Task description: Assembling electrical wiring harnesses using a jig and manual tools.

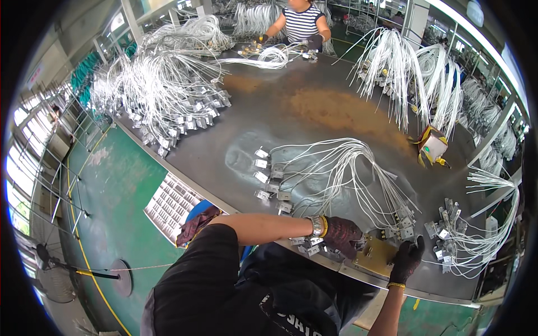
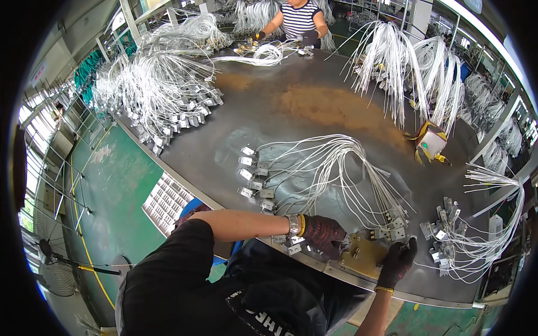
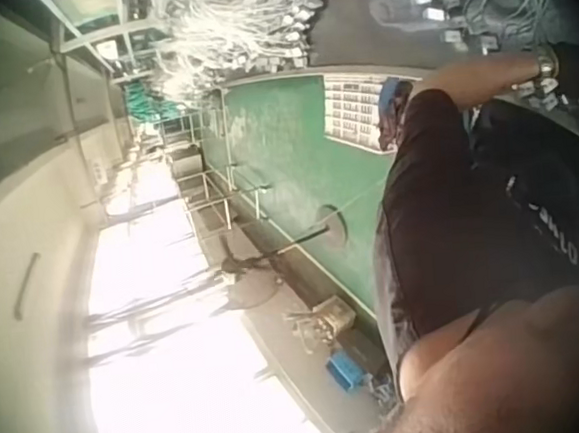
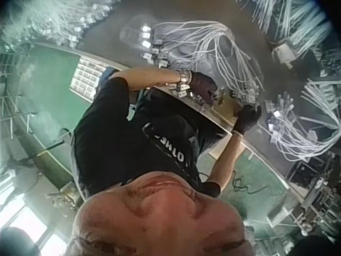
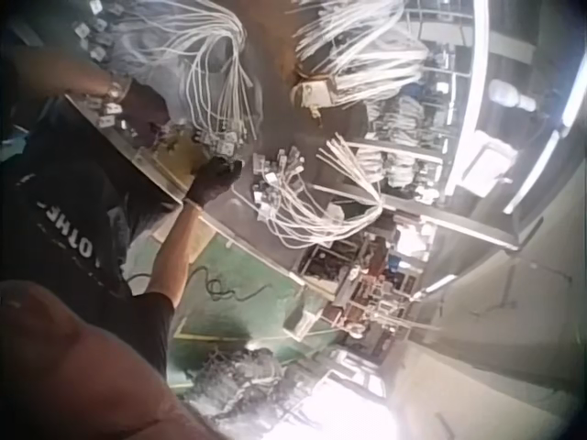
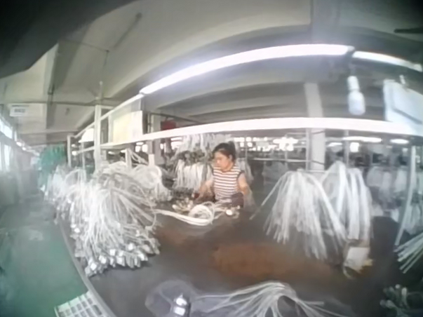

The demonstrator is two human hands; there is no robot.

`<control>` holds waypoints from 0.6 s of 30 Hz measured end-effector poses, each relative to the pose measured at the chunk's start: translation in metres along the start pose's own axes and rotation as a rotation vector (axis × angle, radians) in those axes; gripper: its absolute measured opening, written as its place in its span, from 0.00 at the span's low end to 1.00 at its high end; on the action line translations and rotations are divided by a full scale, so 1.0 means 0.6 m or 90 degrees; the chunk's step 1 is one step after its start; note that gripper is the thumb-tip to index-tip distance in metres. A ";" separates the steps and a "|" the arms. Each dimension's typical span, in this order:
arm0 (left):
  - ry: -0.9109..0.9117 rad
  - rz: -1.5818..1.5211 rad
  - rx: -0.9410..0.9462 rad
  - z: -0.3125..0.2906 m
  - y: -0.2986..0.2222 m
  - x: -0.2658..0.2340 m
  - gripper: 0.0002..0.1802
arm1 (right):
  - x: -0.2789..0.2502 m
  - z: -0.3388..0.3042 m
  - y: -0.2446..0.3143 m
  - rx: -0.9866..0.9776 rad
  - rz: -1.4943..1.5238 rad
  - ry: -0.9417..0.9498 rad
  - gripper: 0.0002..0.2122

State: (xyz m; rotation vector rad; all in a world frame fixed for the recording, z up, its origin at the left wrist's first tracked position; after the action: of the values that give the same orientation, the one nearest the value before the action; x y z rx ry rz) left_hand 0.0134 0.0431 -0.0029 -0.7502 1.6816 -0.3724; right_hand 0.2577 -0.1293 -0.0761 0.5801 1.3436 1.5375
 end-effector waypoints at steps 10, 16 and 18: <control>-0.026 -0.128 -0.003 -0.015 -0.011 -0.016 0.21 | 0.002 0.007 -0.001 0.033 0.074 0.120 0.26; -0.039 -0.057 -0.032 -0.008 -0.021 -0.024 0.27 | -0.006 0.000 0.018 -0.108 0.092 0.140 0.15; -0.084 -0.043 0.005 -0.003 -0.015 -0.016 0.33 | 0.006 -0.032 0.097 0.044 0.060 0.244 0.09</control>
State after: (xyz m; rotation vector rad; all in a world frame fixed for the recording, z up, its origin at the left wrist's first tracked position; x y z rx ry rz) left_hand 0.0154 0.0422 0.0103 -0.8100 1.5334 -0.3679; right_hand 0.2196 -0.1302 -0.0281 0.4088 1.6827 1.7453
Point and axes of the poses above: each hand's wrist, its own z-axis towards the middle knuckle, its own x-axis out of the palm, y = z × x, the point moved 3 cm from there along z, towards the middle knuckle, and after that the axes turned 8 degrees about -x, right-handed, at the moved point
